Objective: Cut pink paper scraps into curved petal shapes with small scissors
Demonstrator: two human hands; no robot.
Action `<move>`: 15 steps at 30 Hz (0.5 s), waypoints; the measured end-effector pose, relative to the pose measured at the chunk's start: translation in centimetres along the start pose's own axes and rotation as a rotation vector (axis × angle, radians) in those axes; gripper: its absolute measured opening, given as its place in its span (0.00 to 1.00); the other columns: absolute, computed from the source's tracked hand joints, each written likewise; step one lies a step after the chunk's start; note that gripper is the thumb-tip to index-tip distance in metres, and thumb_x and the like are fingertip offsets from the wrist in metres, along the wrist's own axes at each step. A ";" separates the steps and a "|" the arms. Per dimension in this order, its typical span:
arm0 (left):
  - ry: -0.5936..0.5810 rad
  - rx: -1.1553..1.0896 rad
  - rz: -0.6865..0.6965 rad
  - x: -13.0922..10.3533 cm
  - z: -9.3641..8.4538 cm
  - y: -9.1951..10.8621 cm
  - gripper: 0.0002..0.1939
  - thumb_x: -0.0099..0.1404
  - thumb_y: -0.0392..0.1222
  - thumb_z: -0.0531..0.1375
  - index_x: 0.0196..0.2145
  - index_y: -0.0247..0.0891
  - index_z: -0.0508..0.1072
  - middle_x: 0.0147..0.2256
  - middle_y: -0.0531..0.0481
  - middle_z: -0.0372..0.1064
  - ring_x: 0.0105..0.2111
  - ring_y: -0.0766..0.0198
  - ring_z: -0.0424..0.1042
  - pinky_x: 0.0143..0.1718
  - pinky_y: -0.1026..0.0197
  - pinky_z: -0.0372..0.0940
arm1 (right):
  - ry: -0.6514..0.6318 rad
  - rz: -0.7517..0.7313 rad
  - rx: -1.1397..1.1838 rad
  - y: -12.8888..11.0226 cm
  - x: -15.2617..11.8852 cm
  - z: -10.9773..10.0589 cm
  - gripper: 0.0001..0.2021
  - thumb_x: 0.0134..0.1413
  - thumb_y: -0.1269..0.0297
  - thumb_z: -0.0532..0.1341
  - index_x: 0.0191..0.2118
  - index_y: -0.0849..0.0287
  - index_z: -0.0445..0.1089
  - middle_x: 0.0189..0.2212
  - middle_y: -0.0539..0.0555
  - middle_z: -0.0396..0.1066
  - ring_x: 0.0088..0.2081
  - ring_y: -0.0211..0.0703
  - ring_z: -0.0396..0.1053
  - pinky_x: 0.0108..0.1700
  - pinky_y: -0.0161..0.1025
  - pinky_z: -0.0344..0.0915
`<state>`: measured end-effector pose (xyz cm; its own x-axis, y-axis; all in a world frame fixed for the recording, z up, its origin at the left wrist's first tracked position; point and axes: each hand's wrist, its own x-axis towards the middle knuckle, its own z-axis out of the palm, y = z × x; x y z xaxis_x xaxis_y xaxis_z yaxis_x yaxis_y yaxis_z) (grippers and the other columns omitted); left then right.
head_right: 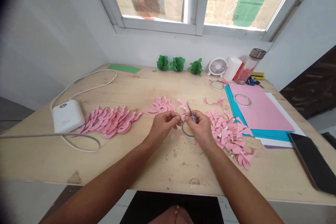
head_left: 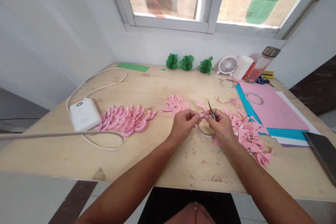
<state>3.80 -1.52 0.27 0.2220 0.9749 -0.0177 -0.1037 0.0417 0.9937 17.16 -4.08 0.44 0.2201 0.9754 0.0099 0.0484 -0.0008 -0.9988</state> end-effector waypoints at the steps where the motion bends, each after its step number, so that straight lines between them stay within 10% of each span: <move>1: -0.003 -0.007 0.003 0.0 0.0 0.0 0.06 0.52 0.39 0.60 0.23 0.33 0.72 0.21 0.50 0.70 0.22 0.69 0.67 0.22 0.67 0.62 | -0.017 0.000 0.017 0.0 0.0 0.0 0.10 0.40 0.60 0.63 0.28 0.60 0.67 0.18 0.44 0.59 0.18 0.30 0.52 0.20 0.31 0.47; 15: 0.008 -0.096 0.002 -0.2 0.5 -0.2 0.06 0.50 0.39 0.62 0.25 0.32 0.75 0.21 0.49 0.71 0.23 0.68 0.68 0.24 0.67 0.63 | -0.053 0.002 0.073 0.4 0.1 0.0 0.11 0.39 0.60 0.66 0.29 0.60 0.68 0.18 0.44 0.62 0.18 0.29 0.52 0.19 0.30 0.46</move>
<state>4.26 -1.87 0.10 0.2139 0.9767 -0.0172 -0.1970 0.0604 0.9785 17.20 -3.99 0.08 0.1679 0.9858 0.0072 -0.0234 0.0113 -0.9997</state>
